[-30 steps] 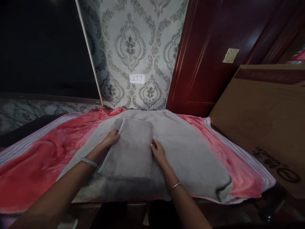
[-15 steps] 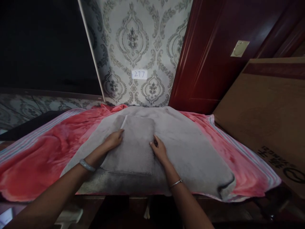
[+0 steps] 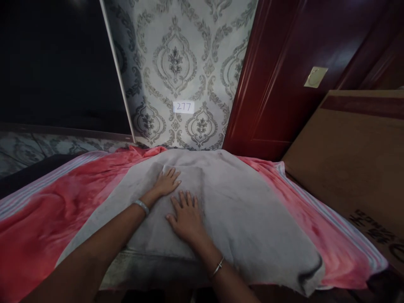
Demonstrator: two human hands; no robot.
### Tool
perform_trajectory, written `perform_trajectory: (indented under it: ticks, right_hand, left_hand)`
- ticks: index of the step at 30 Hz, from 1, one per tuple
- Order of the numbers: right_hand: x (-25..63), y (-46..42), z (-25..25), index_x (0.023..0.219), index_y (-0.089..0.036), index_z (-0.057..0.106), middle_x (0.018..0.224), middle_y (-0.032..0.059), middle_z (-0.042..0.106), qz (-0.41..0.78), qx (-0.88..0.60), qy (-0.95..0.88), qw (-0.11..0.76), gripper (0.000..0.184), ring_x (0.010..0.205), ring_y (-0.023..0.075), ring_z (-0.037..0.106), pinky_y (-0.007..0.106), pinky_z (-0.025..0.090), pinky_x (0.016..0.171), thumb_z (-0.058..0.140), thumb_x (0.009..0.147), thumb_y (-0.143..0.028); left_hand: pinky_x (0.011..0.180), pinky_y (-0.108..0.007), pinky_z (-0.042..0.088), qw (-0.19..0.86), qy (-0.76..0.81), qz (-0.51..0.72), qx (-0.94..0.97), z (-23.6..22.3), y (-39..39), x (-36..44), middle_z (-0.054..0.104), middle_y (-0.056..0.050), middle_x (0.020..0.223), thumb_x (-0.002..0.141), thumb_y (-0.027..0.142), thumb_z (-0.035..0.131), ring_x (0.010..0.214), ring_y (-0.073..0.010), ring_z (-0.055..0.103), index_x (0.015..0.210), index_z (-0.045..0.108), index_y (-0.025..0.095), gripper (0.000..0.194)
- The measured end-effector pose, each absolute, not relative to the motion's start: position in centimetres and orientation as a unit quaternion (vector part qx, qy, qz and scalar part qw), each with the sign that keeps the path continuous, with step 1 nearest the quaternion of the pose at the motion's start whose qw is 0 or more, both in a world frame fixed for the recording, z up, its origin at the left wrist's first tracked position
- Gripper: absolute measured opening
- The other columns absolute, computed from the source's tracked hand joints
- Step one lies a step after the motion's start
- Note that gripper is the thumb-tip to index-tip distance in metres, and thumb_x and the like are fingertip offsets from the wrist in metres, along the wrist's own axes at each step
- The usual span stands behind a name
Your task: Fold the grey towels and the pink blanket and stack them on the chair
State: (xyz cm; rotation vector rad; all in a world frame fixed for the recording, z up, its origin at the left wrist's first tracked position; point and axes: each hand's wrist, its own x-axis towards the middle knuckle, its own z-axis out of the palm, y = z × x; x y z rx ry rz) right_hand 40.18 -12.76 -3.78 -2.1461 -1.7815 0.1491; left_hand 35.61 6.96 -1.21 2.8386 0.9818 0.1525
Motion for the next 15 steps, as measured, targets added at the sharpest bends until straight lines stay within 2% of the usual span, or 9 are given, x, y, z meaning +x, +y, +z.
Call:
perform_trajectory:
  ticks: [5,10,12,15]
  right_hand:
    - [40.6,-13.0,-4.0,0.162,-0.028,0.04,0.172,0.0102,0.021,0.06,-0.755,-0.627,0.181,0.065,0.159,0.0361,0.01,0.062,0.009,0.127,0.051,0.103,-0.054]
    - [40.5,-12.9,-3.8,0.163,-0.029,0.039,0.172,0.0088,0.019,0.068,-0.756,-0.624,0.187,0.065,0.16,0.0358,0.008,0.062,0.009,0.127,0.051,0.103,-0.054]
    - [40.5,-12.9,-3.9,0.163,-0.029,0.039,0.172,0.0086,0.019,0.071,-0.756,-0.622,0.189,0.065,0.16,0.0354,0.008,0.061,0.008,0.127,0.051,0.104,-0.054]
    - [40.6,-12.9,-3.9,0.163,-0.029,0.038,0.173,0.0085,0.017,0.072,-0.754,-0.623,0.193,0.066,0.16,0.0347,0.007,0.061,0.008,0.127,0.05,0.104,-0.055]
  left_hand:
    - [0.127,-0.063,0.011,0.069,0.314,0.034,0.946,-2.2,8.4,35.5,0.019,-0.015,0.173,0.103,0.056,0.036,0.161,-0.0348,0.015,0.164,0.035,0.023,0.069]
    - [0.127,-0.063,0.002,0.059,0.308,0.041,0.949,-1.9,10.7,35.7,0.017,-0.015,0.174,0.102,0.056,0.036,0.162,-0.0323,0.014,0.164,0.032,0.022,0.07]
    - [0.127,-0.062,0.003,0.064,0.317,0.047,0.945,-1.8,11.6,35.9,0.021,-0.016,0.173,0.103,0.051,0.035,0.161,-0.0316,0.017,0.164,0.033,0.02,0.068]
    - [0.127,-0.063,0.004,0.062,0.317,0.054,0.945,-1.5,12.7,36.6,0.036,-0.019,0.167,0.102,0.048,0.038,0.158,-0.034,0.028,0.159,0.042,0.019,0.063]
